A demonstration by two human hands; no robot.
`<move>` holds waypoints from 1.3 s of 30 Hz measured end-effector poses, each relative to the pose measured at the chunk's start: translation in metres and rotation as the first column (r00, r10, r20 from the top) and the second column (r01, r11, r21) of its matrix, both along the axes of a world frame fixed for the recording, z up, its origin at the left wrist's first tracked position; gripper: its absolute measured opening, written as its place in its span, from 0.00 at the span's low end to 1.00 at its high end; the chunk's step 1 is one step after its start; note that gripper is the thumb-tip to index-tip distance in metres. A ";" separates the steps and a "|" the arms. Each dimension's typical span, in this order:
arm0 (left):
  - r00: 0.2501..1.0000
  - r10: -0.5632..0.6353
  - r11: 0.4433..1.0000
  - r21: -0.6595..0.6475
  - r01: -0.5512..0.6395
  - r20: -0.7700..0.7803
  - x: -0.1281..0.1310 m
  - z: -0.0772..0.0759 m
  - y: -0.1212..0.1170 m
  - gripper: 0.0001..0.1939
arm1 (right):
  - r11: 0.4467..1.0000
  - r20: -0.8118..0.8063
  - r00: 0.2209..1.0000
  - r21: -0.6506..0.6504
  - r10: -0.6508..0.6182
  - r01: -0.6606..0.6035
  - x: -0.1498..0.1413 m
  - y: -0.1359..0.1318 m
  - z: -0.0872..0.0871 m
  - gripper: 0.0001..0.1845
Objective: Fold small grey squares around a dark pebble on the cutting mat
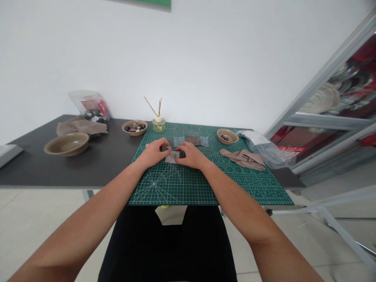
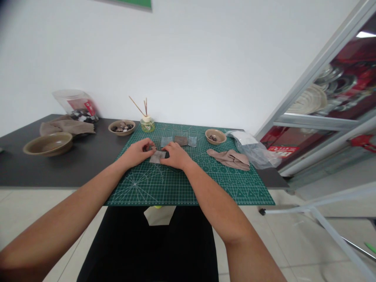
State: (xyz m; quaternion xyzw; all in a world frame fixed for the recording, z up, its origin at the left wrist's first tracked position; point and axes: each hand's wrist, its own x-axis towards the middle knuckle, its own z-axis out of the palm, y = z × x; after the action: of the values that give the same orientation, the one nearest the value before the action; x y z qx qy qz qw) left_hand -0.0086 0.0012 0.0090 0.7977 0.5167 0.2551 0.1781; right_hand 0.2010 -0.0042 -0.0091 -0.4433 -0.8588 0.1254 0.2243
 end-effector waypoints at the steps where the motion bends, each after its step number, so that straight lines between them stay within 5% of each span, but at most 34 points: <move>1: 0.998 0.042 0.999 0.017 -0.043 0.047 0.000 0.000 0.000 0.10 | 1.000 -0.012 1.000 -0.013 -0.003 0.003 0.000 0.000 0.001 0.20; 8: 0.960 0.072 0.997 0.017 -0.080 0.270 0.002 0.004 0.000 0.08 | 0.976 -0.357 0.933 -0.216 -0.045 -0.035 -0.001 0.004 0.000 0.17; 12: 0.895 0.091 0.996 -0.045 -0.079 0.437 0.002 0.002 0.005 0.11 | 0.985 -0.490 0.870 -0.170 -0.060 -0.028 -0.002 0.004 0.004 0.10; 29: 0.812 0.121 0.976 -0.219 0.008 0.571 0.003 -0.005 0.009 0.11 | 0.993 -0.291 0.956 -0.116 -0.029 -0.005 -0.004 -0.003 0.009 0.07; 36: 0.793 0.142 0.974 -0.224 -0.007 0.593 0.004 -0.010 0.011 0.09 | 0.996 -0.344 0.938 -0.094 -0.034 0.002 -0.003 -0.002 0.009 0.07; 39: 0.777 0.118 0.982 -0.187 0.000 0.618 0.003 -0.012 0.013 0.09 | 0.994 -0.385 0.916 -0.044 -0.111 0.101 -0.003 -0.003 0.010 0.09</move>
State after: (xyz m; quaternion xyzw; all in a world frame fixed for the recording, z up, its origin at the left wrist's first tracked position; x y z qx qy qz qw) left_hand -0.0056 0.0144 -0.0035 0.6316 0.4734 0.4644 0.4016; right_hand 0.1977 -0.0070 0.0010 -0.4583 -0.7709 0.2081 0.3904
